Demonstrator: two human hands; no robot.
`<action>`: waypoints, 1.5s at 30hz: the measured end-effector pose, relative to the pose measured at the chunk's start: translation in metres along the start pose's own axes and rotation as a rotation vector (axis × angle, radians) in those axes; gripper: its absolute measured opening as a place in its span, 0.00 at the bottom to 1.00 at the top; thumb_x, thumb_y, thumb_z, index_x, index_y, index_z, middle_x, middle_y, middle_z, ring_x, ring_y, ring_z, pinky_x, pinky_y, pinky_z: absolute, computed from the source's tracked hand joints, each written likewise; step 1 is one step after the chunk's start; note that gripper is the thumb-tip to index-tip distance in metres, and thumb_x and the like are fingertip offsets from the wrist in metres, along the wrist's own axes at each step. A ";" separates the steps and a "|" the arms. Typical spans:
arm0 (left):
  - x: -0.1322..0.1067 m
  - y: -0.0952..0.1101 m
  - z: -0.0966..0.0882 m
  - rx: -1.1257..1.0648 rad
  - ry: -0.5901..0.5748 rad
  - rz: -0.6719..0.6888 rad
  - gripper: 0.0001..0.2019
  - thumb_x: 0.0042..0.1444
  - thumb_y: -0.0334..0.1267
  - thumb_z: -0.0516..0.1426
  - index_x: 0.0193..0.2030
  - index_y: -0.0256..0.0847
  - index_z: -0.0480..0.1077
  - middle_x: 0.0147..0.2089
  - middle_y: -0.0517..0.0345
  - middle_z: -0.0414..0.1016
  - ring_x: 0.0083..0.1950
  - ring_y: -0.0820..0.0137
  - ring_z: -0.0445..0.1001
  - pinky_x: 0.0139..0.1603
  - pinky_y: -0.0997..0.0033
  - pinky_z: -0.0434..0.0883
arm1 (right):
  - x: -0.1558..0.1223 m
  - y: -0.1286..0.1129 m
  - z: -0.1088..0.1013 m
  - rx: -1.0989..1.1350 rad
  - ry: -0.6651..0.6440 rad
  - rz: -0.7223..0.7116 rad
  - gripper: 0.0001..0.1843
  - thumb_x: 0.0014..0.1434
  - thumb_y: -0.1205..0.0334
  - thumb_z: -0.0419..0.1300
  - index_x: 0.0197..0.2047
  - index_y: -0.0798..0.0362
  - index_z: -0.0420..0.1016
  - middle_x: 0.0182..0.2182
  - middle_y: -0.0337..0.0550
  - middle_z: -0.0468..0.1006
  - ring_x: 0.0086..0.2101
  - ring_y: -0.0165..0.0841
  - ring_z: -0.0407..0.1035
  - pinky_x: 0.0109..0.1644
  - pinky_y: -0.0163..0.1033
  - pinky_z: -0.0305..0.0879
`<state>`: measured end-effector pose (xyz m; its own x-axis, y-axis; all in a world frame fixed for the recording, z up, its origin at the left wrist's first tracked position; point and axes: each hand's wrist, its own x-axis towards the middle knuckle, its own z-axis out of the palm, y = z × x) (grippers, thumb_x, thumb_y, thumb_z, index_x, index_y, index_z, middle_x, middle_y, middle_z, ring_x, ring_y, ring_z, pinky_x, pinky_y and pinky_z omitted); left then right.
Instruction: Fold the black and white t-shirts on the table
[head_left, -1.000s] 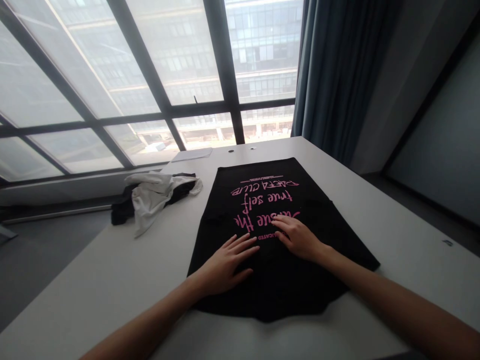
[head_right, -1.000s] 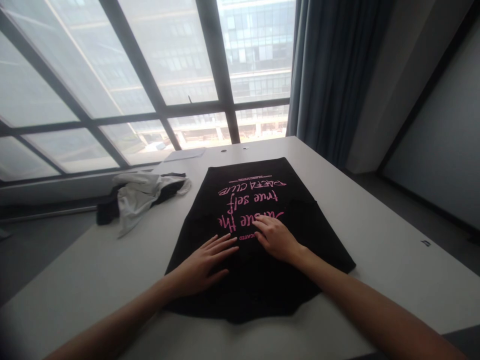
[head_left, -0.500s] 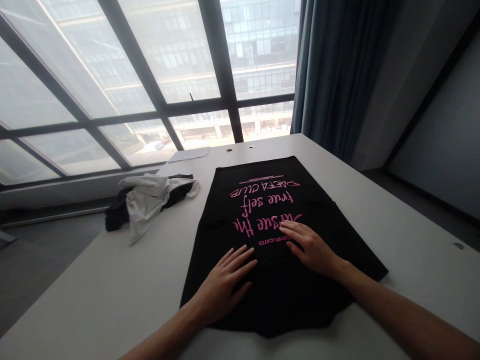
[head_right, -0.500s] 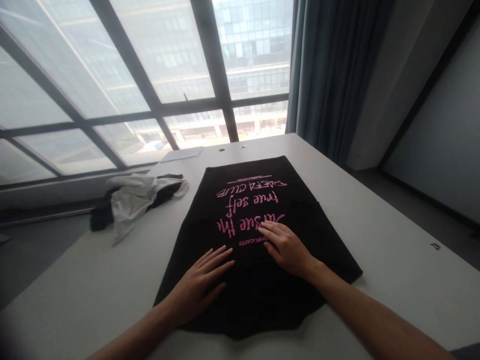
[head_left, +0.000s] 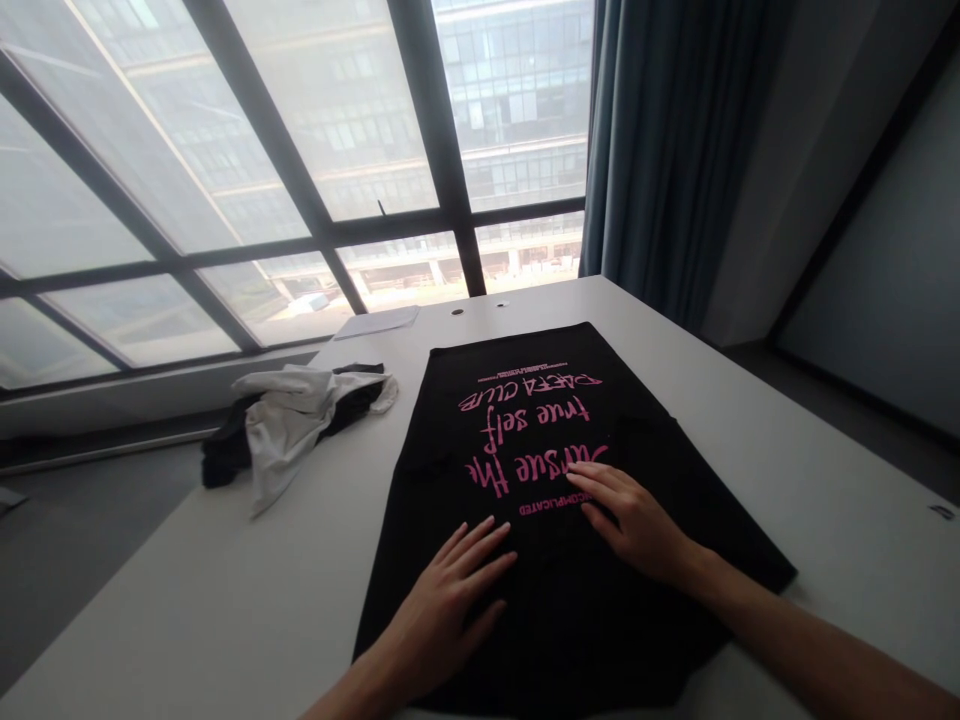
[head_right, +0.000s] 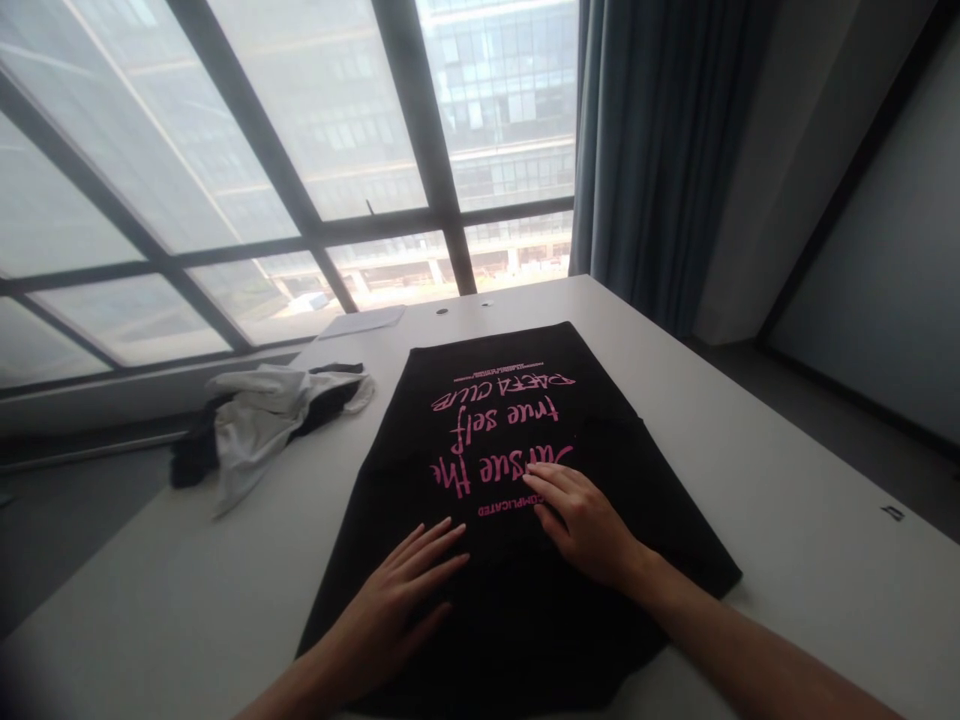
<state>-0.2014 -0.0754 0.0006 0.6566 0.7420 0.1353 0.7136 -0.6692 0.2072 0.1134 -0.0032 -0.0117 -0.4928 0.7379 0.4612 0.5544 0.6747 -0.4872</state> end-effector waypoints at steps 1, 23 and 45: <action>0.000 0.000 -0.001 -0.003 -0.004 -0.001 0.28 0.64 0.35 0.57 0.70 0.54 0.60 0.74 0.56 0.55 0.73 0.55 0.54 0.70 0.40 0.58 | 0.000 0.000 0.000 0.002 -0.002 0.004 0.23 0.68 0.63 0.53 0.64 0.46 0.69 0.62 0.46 0.70 0.62 0.42 0.63 0.67 0.54 0.61; -0.007 -0.006 0.007 0.013 0.008 0.100 0.29 0.61 0.31 0.56 0.68 0.52 0.63 0.72 0.56 0.58 0.72 0.52 0.56 0.68 0.39 0.61 | 0.016 0.012 -0.004 -0.029 0.056 0.116 0.22 0.67 0.62 0.54 0.63 0.46 0.71 0.62 0.45 0.70 0.62 0.42 0.63 0.68 0.55 0.59; -0.018 0.013 -0.017 -0.077 -0.295 0.189 0.45 0.54 0.47 0.66 0.75 0.58 0.47 0.78 0.57 0.35 0.76 0.44 0.38 0.70 0.31 0.42 | 0.008 0.063 0.010 -0.325 0.003 0.303 0.26 0.67 0.53 0.52 0.65 0.51 0.67 0.67 0.50 0.63 0.67 0.45 0.53 0.70 0.56 0.51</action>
<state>-0.2083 -0.0964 0.0171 0.8257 0.5543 -0.1045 0.5593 -0.7805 0.2793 0.1377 0.0451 -0.0467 -0.2738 0.9013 0.3356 0.8557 0.3876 -0.3429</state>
